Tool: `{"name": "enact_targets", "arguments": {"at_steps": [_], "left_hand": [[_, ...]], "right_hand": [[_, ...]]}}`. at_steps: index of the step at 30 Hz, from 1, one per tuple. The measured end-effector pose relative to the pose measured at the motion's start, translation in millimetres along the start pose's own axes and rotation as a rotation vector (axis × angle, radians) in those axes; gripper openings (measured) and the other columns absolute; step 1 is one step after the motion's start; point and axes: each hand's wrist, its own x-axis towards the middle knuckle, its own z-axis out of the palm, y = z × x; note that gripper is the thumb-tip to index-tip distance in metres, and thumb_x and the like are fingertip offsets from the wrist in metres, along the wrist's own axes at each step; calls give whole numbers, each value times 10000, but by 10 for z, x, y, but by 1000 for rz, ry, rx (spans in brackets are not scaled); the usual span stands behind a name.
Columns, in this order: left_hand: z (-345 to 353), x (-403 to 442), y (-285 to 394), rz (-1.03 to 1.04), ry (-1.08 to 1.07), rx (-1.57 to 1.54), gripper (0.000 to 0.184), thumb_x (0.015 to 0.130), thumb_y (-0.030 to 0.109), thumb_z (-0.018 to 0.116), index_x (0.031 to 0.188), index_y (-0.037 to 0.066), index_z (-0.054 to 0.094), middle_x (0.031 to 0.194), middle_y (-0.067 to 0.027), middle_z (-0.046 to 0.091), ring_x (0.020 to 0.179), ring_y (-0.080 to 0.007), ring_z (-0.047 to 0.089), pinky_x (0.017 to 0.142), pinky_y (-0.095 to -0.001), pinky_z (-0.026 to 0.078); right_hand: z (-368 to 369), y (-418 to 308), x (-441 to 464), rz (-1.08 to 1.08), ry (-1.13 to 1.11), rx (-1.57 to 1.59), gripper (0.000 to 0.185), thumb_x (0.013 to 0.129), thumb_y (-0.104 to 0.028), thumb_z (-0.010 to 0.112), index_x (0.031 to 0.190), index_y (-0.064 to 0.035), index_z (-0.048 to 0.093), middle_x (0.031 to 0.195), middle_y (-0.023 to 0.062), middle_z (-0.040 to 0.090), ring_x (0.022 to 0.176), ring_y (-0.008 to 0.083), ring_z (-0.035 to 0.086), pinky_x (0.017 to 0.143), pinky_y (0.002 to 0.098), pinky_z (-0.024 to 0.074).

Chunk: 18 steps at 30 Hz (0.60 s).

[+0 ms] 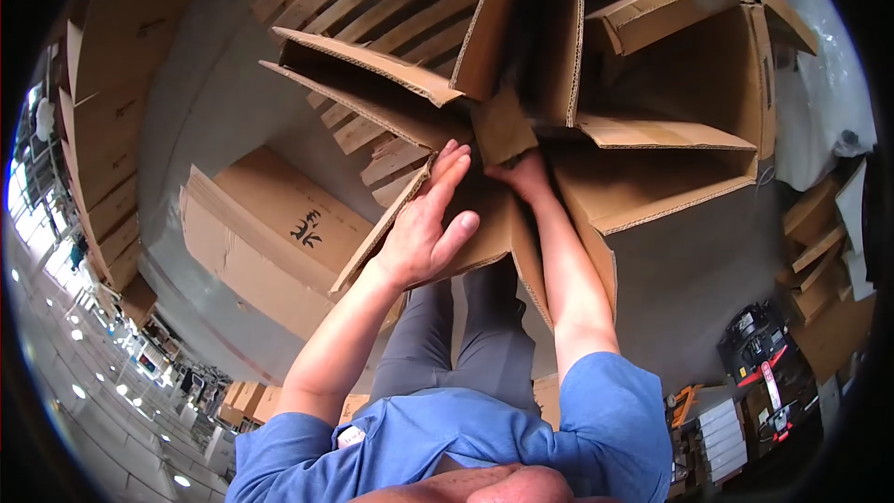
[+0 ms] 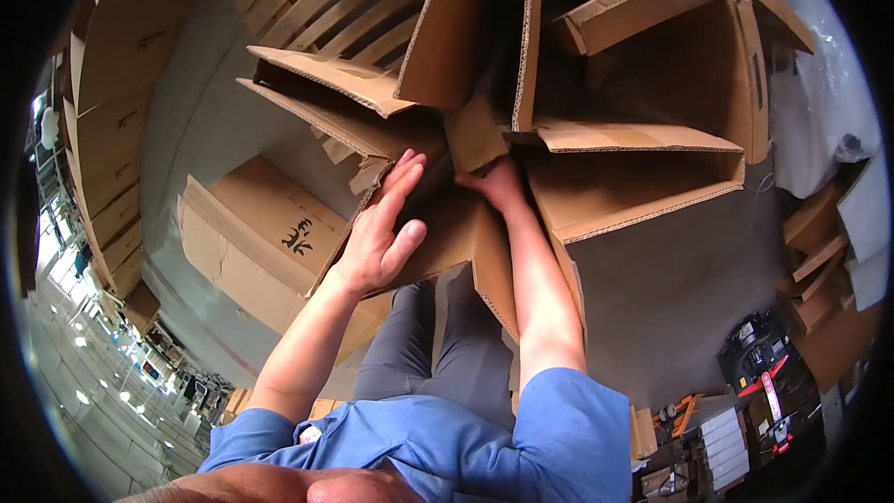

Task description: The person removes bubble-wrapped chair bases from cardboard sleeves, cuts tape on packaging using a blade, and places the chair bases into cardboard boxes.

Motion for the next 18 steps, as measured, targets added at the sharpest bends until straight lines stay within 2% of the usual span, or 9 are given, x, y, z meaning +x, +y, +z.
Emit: {"name": "enact_targets", "arguments": {"at_steps": [2,3,7,10,12,14,16,17,18], "left_hand": [[1,46,83,-68,14,7,612,998,318,523,1474,-25,350,1534,-227,367,1467,-352,291,1186,-435,242],[-5,44,106,-62,22,11,612,998,318,523,1474,-25,350,1534,-227,367,1467,-352,291,1186,-435,242],[0,27,138,-141,76,-29,624,994,307,537,1470,-43,334,1517,-258,372,1445,-374,314,1171,-434,280],[75,-46,126,-211,113,-78,658,993,322,540,1477,-54,304,1497,-289,382,1404,-403,371,1153,-438,315],[145,-92,109,-274,195,-283,675,993,340,544,1483,-53,297,1493,-277,396,1398,-388,390,1157,-425,308],[146,-158,176,-258,220,-249,717,967,329,602,1484,-59,290,1489,-275,405,1393,-357,409,1142,-421,334],[98,-228,361,-296,321,-486,762,921,280,684,1482,-58,295,1464,-266,425,1398,-338,405,1121,-416,372],[55,-253,495,-200,400,-508,836,843,267,776,1470,-49,321,1407,-241,458,1355,-320,450,1094,-409,410],[-17,-295,561,-148,389,-327,869,788,296,822,1448,-31,360,1357,-216,474,1293,-317,494,1062,-411,436]], "right_hand": [[2,-353,-101,149,10,-257,909,551,-343,938,1291,22,556,1231,206,641,1178,290,611,981,362,481],[-4,-405,-136,121,30,-275,770,542,-306,941,1141,49,611,1124,247,670,1079,330,656,912,383,513],[-31,-1124,-360,269,22,-334,669,555,-244,938,1050,46,595,1103,251,674,1041,350,662,885,411,520],[-4,-1586,-572,184,8,-389,747,556,-266,942,1124,47,572,1106,233,676,1056,356,653,906,407,514],[15,-1881,-773,95,12,-257,773,572,-263,942,1182,27,565,1137,210,666,1070,345,641,938,416,502],[-8,-2107,-960,42,-9,-289,780,604,-259,934,1231,9,554,1167,202,656,1094,335,632,950,415,495],[-42,-2472,-1164,-13,-5,-353,708,640,-247,920,1209,2,580,1136,190,674,1060,325,653,922,403,507],[-58,-2592,-1257,6,28,-327,667,647,-236,914,1182,5,597,1112,188,683,1032,322,665,903,397,514],[-73,-2674,-1333,20,58,-302,627,653,-225,909,1154,9,614,1089,186,692,1005,319,677,883,392,521]]}}
